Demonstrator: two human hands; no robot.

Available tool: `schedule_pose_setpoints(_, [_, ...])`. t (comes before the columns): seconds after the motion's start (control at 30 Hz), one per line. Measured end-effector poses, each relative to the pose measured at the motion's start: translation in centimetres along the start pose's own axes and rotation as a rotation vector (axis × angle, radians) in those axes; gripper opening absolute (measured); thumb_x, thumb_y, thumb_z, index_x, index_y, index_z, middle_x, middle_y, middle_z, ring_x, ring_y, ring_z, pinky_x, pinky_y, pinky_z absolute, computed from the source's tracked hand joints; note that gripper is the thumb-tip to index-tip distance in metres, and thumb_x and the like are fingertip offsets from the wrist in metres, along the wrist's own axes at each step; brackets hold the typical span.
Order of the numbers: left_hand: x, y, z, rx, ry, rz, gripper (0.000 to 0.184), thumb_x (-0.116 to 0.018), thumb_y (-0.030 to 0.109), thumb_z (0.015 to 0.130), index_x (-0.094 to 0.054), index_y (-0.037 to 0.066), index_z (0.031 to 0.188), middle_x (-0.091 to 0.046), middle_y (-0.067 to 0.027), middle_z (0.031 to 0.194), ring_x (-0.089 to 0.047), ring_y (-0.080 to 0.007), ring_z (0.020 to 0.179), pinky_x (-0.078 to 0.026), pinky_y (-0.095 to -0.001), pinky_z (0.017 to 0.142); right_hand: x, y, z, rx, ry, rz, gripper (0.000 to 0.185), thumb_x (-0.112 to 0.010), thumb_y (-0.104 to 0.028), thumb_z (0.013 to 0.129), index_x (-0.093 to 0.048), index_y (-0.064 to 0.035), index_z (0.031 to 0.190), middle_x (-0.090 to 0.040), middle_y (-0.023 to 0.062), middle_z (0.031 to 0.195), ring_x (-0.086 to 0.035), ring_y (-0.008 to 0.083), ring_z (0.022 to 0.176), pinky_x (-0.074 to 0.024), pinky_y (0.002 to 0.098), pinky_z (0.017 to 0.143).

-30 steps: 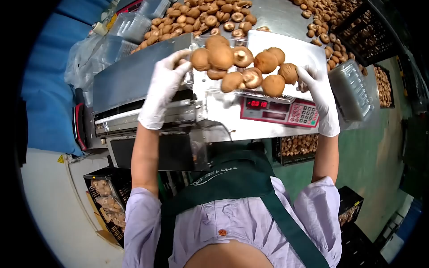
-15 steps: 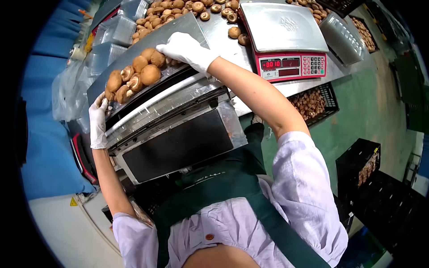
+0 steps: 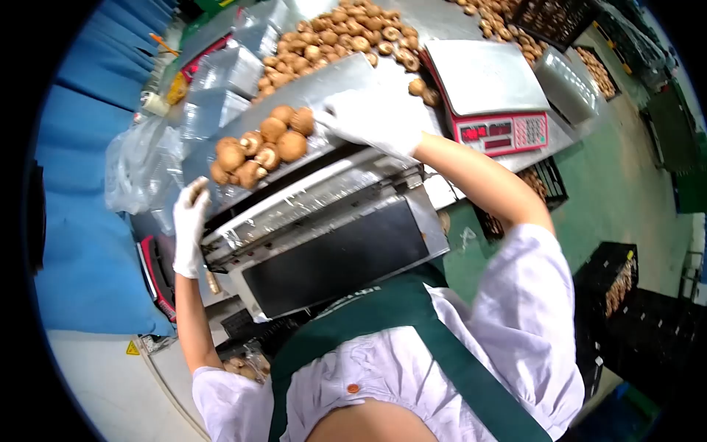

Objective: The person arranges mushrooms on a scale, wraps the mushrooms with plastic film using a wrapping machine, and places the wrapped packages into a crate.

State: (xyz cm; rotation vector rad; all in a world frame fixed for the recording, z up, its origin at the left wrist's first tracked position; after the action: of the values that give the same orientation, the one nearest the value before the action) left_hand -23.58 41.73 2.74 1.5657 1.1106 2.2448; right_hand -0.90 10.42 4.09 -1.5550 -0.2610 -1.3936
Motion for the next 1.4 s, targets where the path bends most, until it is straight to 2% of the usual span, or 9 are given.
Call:
schedule_pose_setpoints(0.17, [2.9, 4.0, -4.3, -0.650, -0.390, 0.540, 0.035, -0.064, 0.002, 0.069, -0.065, 0.013, 0.102, -0.063, -0.0082, 0.104, -0.060, -0.0254, 0.086, -0.049, -0.0340, 0.075, 2.2, 0.9, -3.8, 0.316, -0.199, -0.220, 0.018, -0.064, -0.024, 0.079, -0.065, -0.0069, 0.084, -0.063, 0.0100, 0.076, -0.063, 0.0285, 0.072, -0.0502, 0.0386, 0.066])
schedule_pose_setpoints(0.3, [2.9, 3.1, -6.0, -0.845, -0.569, 0.770, 0.026, -0.055, 0.010, 0.080, -0.061, 0.011, 0.106, -0.059, -0.0041, 0.116, -0.057, -0.0188, 0.085, -0.045, -0.0309, 0.070, 1.9, 0.9, -5.7, 0.864, -0.253, -0.527, 0.035, -0.052, -0.019, 0.085, -0.057, -0.0077, 0.118, -0.060, 0.0091, 0.100, -0.059, 0.0250, 0.085, -0.0515, 0.0365, 0.069])
schedule_pose_setpoints(0.5, [1.7, 1.3, -6.1, -0.822, -0.445, 0.749, 0.026, -0.058, 0.012, 0.076, -0.063, 0.012, 0.102, -0.061, -0.0029, 0.111, -0.058, -0.0187, 0.077, -0.048, -0.0307, 0.063, 0.5, 0.9, -6.0, 0.433, -0.409, -0.260, 0.035, -0.052, -0.028, 0.090, -0.058, -0.0060, 0.116, -0.053, 0.0126, 0.083, -0.058, 0.0289, 0.071, -0.0495, 0.0383, 0.062])
schedule_pose_setpoints(0.67, [2.2, 3.6, -6.6, -0.809, -0.417, 0.681, 0.026, -0.060, 0.013, 0.074, -0.065, 0.013, 0.100, -0.062, -0.0025, 0.110, -0.058, -0.0208, 0.079, -0.048, -0.0315, 0.065, -0.7, 2.5, -7.0, 0.540, -0.222, -0.244, 0.023, -0.054, -0.013, 0.081, -0.063, -0.0055, 0.101, -0.063, 0.0044, 0.107, -0.059, 0.0254, 0.085, -0.0525, 0.0345, 0.069])
schedule_pose_setpoints(0.87, [0.6, 2.5, -7.0, -0.842, -0.360, 0.754, 0.022, -0.058, 0.013, 0.077, -0.063, 0.014, 0.099, -0.062, -0.0016, 0.109, -0.059, -0.0203, 0.081, -0.049, -0.0311, 0.064, -1.6, 1.8, -6.6, 0.433, -0.178, -0.182, 0.017, -0.053, -0.005, 0.078, -0.063, -0.0041, 0.091, -0.064, 0.0092, 0.096, -0.059, 0.0285, 0.090, -0.0509, 0.0349, 0.073])
schedule_pose_setpoints(1.23, [0.0, 1.4, -5.9, -0.664, -0.289, 0.462, 0.017, -0.058, 0.020, 0.084, -0.062, 0.008, 0.095, -0.063, -0.0063, 0.106, -0.062, -0.0242, 0.084, -0.052, -0.0344, 0.071, -1.2, 0.8, -7.7, 0.292, -0.122, -0.157, 0.008, -0.055, -0.005, 0.075, -0.060, -0.0058, 0.080, -0.062, 0.0097, 0.079, -0.059, 0.0305, 0.081, -0.0486, 0.0390, 0.070])
schedule_pose_setpoints(1.3, [2.1, 2.5, -7.8, -0.234, -0.403, 0.014, 0.015, -0.053, 0.016, 0.088, -0.056, 0.001, 0.090, -0.061, -0.0103, 0.094, -0.059, -0.0261, 0.077, -0.049, -0.0325, 0.070, 0.3, -0.7, -10.3, 0.195, -0.199, -0.185, 0.005, -0.054, -0.006, 0.078, -0.058, -0.0046, 0.081, -0.060, 0.0126, 0.078, -0.059, 0.0340, 0.075, -0.0477, 0.0423, 0.066])
schedule_pose_setpoints(1.33, [2.9, 1.6, -8.5, -0.374, -0.378, -0.062, 0.018, -0.051, 0.019, 0.090, -0.055, 0.001, 0.090, -0.060, -0.0077, 0.089, -0.057, -0.0209, 0.072, -0.047, -0.0300, 0.065, 1.8, -1.6, -11.8, 0.200, -0.202, -0.096, 0.005, -0.055, -0.006, 0.080, -0.058, -0.0039, 0.083, -0.061, 0.0142, 0.079, -0.060, 0.0357, 0.073, -0.0479, 0.0423, 0.065])
schedule_pose_setpoints(1.4, [6.6, 4.1, -11.3, 0.300, -0.661, -0.424, 0.023, -0.050, 0.025, 0.092, -0.058, 0.003, 0.092, -0.056, -0.0017, 0.080, -0.053, -0.0100, 0.066, -0.042, -0.0239, 0.057, 6.0, -3.9, -14.6, 0.154, -0.261, 0.090, 0.005, -0.055, -0.006, 0.084, -0.058, -0.0020, 0.085, -0.063, 0.0155, 0.083, -0.062, 0.0351, 0.070, -0.0494, 0.0395, 0.064])
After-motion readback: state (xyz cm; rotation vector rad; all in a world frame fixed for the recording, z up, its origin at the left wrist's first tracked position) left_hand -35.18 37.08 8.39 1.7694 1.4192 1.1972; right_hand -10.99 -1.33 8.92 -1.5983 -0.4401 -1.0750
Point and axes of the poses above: each hand's wrist, its own z-axis towards the middle knuckle, its own x-axis out of the back of the hand, y = z × x, the point moved 1 cm from there along z, towards the middle knuckle
